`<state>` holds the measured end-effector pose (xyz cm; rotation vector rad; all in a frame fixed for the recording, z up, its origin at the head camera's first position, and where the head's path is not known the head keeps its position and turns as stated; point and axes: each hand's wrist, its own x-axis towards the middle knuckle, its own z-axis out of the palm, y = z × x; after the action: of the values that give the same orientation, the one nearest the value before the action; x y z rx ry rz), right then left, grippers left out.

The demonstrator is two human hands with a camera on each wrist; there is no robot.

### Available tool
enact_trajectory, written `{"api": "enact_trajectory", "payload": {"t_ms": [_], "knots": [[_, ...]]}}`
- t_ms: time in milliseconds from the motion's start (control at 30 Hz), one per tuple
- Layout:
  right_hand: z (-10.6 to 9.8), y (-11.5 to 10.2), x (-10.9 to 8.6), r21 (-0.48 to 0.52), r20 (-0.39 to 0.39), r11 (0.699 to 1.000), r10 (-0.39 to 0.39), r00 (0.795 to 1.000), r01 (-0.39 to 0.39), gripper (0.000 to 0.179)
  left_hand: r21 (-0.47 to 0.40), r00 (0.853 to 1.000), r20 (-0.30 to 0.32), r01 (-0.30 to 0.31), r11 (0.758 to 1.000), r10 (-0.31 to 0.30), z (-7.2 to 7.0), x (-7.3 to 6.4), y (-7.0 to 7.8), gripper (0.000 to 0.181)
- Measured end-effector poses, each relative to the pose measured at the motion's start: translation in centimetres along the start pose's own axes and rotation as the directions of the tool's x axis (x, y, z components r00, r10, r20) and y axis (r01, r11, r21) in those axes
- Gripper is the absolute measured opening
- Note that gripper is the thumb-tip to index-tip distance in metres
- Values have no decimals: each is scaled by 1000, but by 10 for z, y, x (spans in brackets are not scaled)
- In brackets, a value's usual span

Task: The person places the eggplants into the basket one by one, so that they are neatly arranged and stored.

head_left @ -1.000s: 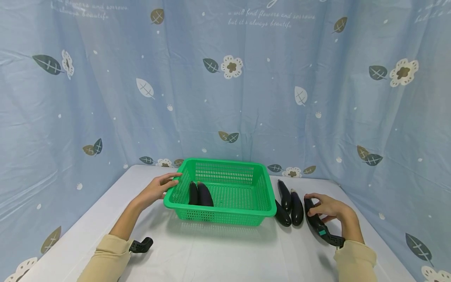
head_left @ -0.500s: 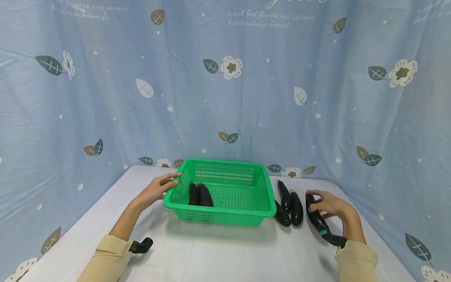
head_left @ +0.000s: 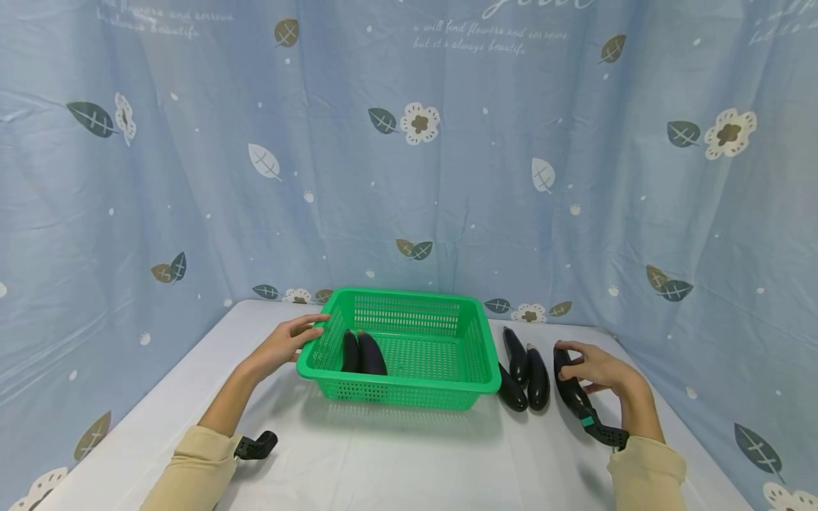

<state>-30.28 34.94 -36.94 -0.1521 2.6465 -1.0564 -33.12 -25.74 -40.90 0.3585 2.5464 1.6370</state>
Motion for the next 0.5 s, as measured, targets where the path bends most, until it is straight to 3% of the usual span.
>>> {"api": "enact_trajectory", "payload": {"t_ms": [500], "knots": [[0, -4, 1, -18, -9, 1000, -25, 1000, 25, 80, -2, 1000, 7, 4, 1000, -4, -1, 0, -1, 59]]}}
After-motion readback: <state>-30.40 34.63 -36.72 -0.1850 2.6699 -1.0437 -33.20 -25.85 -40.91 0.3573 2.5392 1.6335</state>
